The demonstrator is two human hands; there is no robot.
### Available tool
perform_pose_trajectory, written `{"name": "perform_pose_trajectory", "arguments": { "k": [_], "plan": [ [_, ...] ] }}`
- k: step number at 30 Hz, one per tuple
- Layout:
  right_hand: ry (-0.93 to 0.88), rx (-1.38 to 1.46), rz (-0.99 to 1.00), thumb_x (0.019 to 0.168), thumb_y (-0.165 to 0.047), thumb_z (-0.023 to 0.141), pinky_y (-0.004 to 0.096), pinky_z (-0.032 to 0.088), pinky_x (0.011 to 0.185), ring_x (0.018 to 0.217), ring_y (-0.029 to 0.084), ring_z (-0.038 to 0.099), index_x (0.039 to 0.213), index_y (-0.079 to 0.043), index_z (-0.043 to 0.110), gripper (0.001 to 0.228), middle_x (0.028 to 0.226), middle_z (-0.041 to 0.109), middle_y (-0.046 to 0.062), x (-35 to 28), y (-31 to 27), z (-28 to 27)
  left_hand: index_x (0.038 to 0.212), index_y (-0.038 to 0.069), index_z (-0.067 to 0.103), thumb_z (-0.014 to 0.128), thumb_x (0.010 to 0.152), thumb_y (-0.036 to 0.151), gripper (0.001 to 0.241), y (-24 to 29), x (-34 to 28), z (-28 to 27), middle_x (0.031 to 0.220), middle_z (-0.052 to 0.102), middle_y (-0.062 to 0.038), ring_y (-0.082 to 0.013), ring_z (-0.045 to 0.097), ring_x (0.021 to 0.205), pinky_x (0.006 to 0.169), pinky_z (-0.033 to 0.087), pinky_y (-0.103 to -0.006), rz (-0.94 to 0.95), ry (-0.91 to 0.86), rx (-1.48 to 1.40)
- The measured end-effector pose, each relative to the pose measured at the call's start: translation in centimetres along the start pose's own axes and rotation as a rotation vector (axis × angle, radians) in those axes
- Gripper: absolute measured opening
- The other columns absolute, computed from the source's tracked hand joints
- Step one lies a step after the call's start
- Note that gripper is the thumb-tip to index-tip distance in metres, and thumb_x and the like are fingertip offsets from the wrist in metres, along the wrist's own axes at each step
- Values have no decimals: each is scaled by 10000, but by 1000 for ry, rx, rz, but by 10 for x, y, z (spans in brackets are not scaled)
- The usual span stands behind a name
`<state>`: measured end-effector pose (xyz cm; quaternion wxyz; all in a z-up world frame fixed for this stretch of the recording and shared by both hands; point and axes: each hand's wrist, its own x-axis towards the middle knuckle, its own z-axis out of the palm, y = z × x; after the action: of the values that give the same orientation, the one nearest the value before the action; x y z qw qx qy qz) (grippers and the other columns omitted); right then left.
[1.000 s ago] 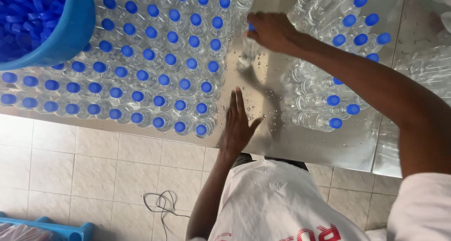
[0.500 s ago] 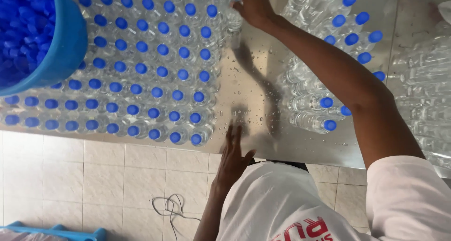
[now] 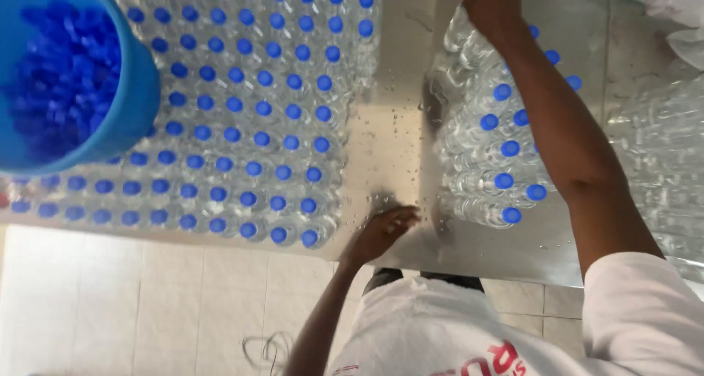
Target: Manually placing and tightening plastic caps onto water bottles and arranging them on a production table.
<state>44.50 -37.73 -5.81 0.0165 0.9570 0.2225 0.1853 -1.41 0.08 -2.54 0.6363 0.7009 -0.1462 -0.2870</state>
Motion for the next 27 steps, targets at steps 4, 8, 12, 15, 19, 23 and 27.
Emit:
{"name": "perform_pose_trajectory", "arguments": {
  "k": [4,8,12,15,19,23,27],
  "plan": [
    [-97,-179,-3,1123,-534,738,631,350,944,796,387,773,1191,-155,716,386,867,777,166,-24,-26,7,1461,124,690,686,1083,25,391,16,31,13,1272,793,-110,-287,762,1201,974,644,-455,159,278,-119],
    [-127,-31,-70,1050,-543,753,547,379,972,938,326,763,1216,-187,777,393,942,784,112,-37,-85,-67,1528,111,604,687,1100,203,446,52,25,-14,1429,711,-115,-316,661,1362,1113,570,-484,136,323,-14],
    [-324,291,-111,1017,-502,757,516,393,1036,986,302,784,1219,-213,765,353,945,810,78,-72,-164,-189,1622,81,480,872,931,454,877,72,9,-18,1693,424,-229,-488,284,1618,1325,286,-646,146,474,280],
    [-461,609,-119,983,-409,798,490,539,928,891,353,793,1086,-186,811,246,794,795,117,-76,-219,-302,1760,149,245,917,828,570,1224,75,22,-17,1828,87,-203,-491,17,1673,1332,137,-708,203,532,366],
    [-631,939,52,950,-293,841,464,572,870,902,308,792,1093,-154,814,201,885,822,136,-99,-234,-324,1680,157,403,989,785,436,1106,98,20,-23,1595,573,-215,-414,539,1503,1274,435,-559,-18,251,56],
    [-828,1009,119,1085,-307,655,514,556,910,946,369,774,1370,-137,630,333,916,779,204,-115,-230,-313,1520,59,478,920,892,245,791,54,22,-6,1200,771,-252,-296,806,1010,886,692,-437,-59,95,-358],
    [-1044,1060,80,1110,-180,537,610,540,1024,1138,485,761,1504,-111,476,405,1094,793,270,-132,-220,-316,1540,24,437,910,886,384,884,43,10,-13,1268,733,-328,-318,784,1073,829,697,-410,-53,-71,-444]
  ]
}}
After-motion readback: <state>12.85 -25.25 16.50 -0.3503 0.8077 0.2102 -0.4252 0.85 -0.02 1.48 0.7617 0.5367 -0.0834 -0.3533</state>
